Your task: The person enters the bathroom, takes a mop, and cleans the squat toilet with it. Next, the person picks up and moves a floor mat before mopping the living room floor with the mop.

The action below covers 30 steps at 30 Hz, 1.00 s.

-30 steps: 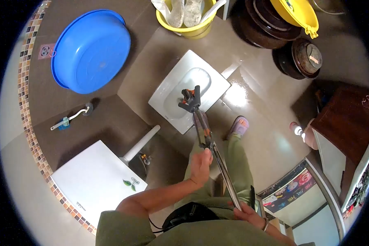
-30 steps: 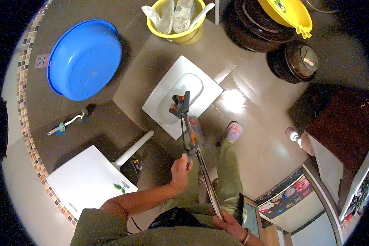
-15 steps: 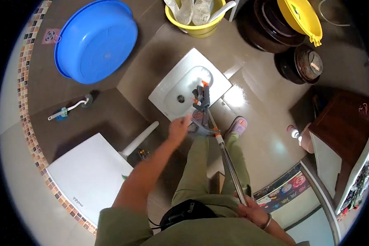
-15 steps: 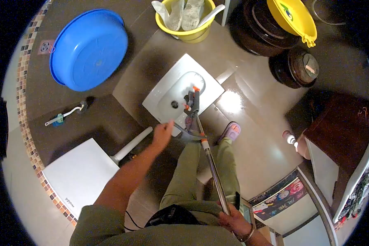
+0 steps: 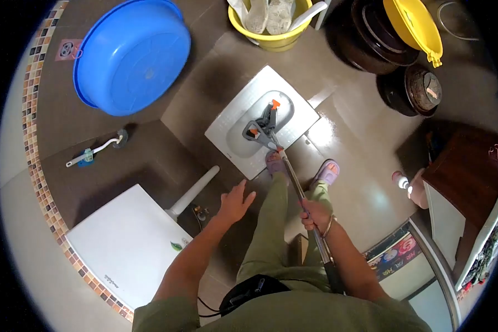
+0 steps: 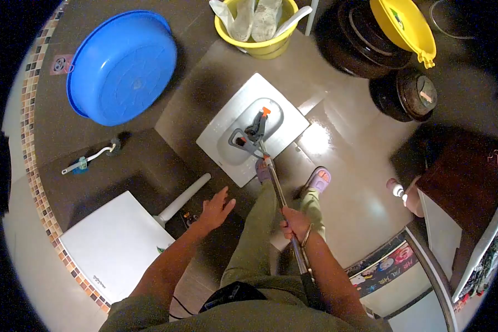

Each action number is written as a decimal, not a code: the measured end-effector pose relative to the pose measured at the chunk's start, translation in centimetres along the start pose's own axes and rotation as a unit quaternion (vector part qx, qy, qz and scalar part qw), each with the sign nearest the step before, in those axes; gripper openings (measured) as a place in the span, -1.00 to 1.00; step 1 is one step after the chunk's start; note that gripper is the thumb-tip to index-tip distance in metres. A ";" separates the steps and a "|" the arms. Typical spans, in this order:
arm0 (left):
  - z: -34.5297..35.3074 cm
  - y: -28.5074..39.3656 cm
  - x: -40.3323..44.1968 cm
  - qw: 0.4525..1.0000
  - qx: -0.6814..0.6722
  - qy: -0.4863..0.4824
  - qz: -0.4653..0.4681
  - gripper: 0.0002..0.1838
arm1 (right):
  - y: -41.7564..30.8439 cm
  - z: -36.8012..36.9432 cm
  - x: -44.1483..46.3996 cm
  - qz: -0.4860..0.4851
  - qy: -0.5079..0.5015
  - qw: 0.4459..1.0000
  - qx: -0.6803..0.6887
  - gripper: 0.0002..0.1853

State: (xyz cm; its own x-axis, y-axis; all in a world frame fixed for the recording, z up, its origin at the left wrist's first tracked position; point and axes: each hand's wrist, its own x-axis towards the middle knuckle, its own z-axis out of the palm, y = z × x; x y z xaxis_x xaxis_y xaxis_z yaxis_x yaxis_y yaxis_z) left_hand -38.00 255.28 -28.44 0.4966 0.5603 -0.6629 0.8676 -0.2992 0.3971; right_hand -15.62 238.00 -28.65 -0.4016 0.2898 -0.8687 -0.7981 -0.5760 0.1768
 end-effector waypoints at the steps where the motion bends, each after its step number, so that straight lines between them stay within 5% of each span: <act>1: 0.5 -0.1 -1.3 1.000 -0.006 -0.004 -0.002 -0.37 | 0.4 0.4 -0.7 -0.014 0.017 1.000 0.014 -0.79; 5: -0.8 -1.7 -3.7 0.986 -0.110 -0.109 -0.064 -0.37 | 0.8 -1.7 -4.4 -0.009 0.004 0.998 0.067 -0.82; 6: -0.9 -1.9 -4.2 0.974 -0.164 -0.132 -0.079 -0.37 | -0.2 -2.2 -3.5 -0.044 0.012 0.998 -0.037 -0.84; 7: -0.6 -2.5 -4.7 0.973 -0.166 -0.139 -0.081 -0.37 | -0.6 -2.6 -2.9 -0.074 0.022 0.988 -0.135 -0.86; 10: 0.3 -4.2 -2.9 0.982 -0.067 -0.152 -0.090 -0.39 | -1.8 0.8 2.0 -0.078 0.023 0.995 -0.062 -0.84; 12: 0.7 -3.0 -0.8 0.998 -0.007 -0.059 -0.009 -0.44 | -1.0 0.2 2.7 -0.069 0.044 0.989 -0.125 -0.80; 16: -2.0 1.9 3.0 0.996 -0.049 -0.064 0.044 -0.43 | 0.5 0.4 -1.4 -0.048 0.079 0.991 -0.097 -0.71; 18: -4.6 4.3 3.7 0.994 -0.080 -0.024 0.074 -0.40 | 0.5 -1.4 -4.6 0.016 -0.071 0.997 -0.039 -0.66; 20: -6.1 5.9 4.1 0.997 -0.026 0.053 0.042 -0.24 | 2.9 -4.8 -9.0 0.032 -0.071 0.992 -0.100 -0.61; 22: -6.6 6.3 5.1 0.995 -0.048 0.091 -0.007 -0.15 | 4.0 -0.3 -18.4 0.003 0.008 0.996 -0.084 -0.58; 23: -6.8 6.3 5.6 0.988 -0.065 0.125 -0.058 -0.06 | 5.2 -1.0 -21.5 0.021 -0.057 0.994 -0.090 -0.58; 25: -7.5 6.4 6.7 0.984 -0.107 0.130 -0.064 0.01 | 6.4 1.9 -28.9 0.056 -0.032 0.996 -0.056 -0.61; 28: -6.5 6.6 8.0 0.973 -0.114 0.193 -0.058 -0.04 | 9.6 -0.2 -33.3 -0.048 0.055 0.963 -0.258 -0.66; 30: -9.8 9.9 6.0 0.914 -0.391 -0.102 -0.043 -0.18 | 10.7 -3.4 -34.9 -0.124 0.035 0.836 -0.533 -0.32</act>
State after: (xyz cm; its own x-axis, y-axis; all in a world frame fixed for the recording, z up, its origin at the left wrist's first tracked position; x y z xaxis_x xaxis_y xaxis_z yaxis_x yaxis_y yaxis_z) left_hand -26.64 263.29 -22.25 0.4902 0.3763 -0.7862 0.6613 0.4270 0.6167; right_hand -8.60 219.13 2.04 -0.2256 0.4771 -0.8494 0.0158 -0.8700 -0.4928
